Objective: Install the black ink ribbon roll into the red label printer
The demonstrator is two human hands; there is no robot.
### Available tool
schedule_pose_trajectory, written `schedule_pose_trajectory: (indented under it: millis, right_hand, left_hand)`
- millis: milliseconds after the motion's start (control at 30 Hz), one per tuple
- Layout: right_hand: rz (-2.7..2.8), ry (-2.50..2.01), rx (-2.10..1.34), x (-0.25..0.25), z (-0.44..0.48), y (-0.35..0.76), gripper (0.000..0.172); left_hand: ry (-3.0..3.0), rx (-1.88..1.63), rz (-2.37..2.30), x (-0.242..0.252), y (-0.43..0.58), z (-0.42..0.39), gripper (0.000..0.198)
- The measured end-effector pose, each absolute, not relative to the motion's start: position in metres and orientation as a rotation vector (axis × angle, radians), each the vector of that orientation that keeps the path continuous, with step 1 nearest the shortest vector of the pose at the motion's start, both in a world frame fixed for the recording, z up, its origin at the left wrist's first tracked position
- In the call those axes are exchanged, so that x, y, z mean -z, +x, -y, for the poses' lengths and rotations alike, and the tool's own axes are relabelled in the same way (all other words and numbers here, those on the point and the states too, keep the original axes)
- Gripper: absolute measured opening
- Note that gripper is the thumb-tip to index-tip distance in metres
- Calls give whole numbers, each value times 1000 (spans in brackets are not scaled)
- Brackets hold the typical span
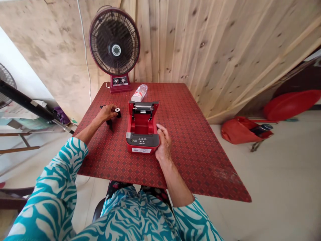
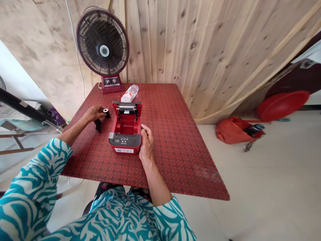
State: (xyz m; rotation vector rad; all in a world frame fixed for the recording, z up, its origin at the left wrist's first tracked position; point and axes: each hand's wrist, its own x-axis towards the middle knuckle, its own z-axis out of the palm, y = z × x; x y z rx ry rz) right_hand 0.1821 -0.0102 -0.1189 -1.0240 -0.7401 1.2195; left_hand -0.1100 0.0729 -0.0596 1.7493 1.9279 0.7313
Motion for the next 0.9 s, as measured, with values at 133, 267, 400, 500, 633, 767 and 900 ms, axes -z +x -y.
schedule_pose_trajectory:
  millis: [133, 267, 400, 500, 633, 767, 900]
  right_hand:
    - [749, -1002, -1226, 121, 11, 183, 44]
    - [754, -1001, -1234, 122, 11, 183, 43]
    - [765, -1003, -1199, 122, 10, 182, 40]
    - [747, -1004, -1198, 123, 9, 182, 40]
    - [782, -1015, -1199, 125, 9, 183, 43]
    - [745, -1011, -1219, 124, 9, 182, 45]
    - [718, -994, -1236, 123, 7, 180, 43]
  left_hand:
    - [1834, -812, -1988, 39, -118, -47, 28]
    - [1675, -1028, -2179, 42, -137, -5, 29]
    - [1526, -951, -2025, 76, -149, 11, 36]
    - [1528, -1042, -1891, 97, -144, 1, 51]
    - [1462, -1136, -1802, 101, -133, -12, 53]
    - [1334, -1238, -1670, 88, -128, 0, 55]
    - [1385, -1261, -1452, 55, -111, 24, 77]
